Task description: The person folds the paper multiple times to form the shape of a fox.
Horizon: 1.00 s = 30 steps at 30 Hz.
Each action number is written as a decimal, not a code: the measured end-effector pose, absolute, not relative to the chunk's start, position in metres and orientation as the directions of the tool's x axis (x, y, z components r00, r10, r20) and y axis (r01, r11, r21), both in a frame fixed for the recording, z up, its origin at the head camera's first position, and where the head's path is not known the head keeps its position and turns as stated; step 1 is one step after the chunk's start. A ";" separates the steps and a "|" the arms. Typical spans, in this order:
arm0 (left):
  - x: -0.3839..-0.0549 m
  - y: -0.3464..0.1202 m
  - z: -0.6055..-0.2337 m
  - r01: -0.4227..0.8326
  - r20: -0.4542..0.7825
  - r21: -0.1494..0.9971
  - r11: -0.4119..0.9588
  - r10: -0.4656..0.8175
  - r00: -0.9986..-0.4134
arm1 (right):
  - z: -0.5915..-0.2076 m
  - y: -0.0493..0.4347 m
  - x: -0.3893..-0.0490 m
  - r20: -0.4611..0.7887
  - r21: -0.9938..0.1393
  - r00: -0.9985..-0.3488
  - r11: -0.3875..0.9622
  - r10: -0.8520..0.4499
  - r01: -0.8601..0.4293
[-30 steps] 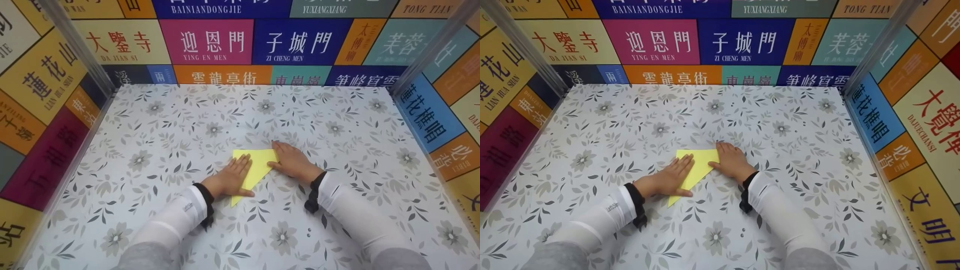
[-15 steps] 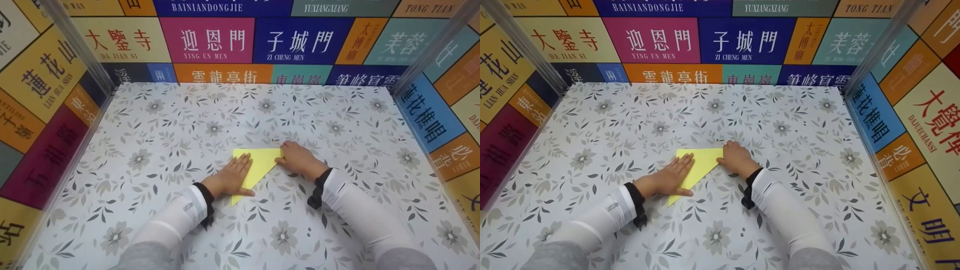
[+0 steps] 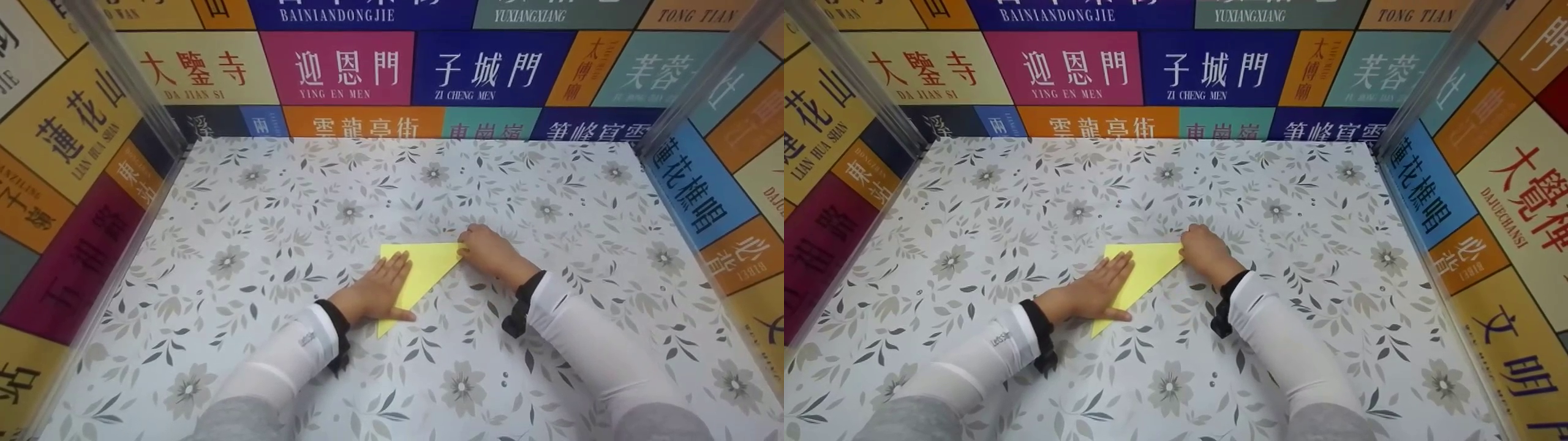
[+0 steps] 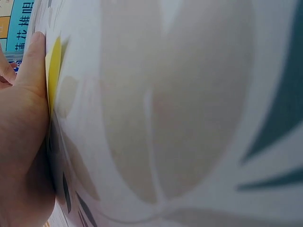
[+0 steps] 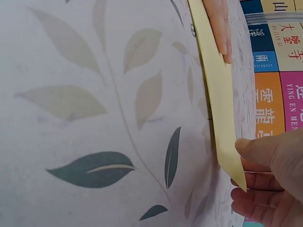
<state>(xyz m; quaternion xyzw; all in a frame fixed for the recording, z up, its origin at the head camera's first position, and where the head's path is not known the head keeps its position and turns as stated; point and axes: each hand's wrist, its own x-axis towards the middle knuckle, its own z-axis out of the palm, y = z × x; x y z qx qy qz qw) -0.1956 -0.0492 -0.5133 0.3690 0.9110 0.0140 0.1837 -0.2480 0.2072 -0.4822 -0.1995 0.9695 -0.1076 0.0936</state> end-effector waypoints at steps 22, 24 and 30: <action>-0.234 -0.030 -0.463 0.632 0.067 0.263 0.729 0.640 -0.766 | -0.460 0.204 -0.231 0.356 -0.225 -0.814 0.804 -0.458 -0.550; -0.242 -0.025 -0.451 0.601 0.115 0.292 0.744 0.597 -0.794 | -0.456 0.203 -0.230 0.420 -0.165 -0.765 0.788 -0.487 -0.593; -0.254 -0.014 -0.433 0.533 0.040 0.386 0.753 0.563 -0.825 | -0.442 0.200 -0.229 0.538 -0.071 -0.653 0.743 -0.533 -0.665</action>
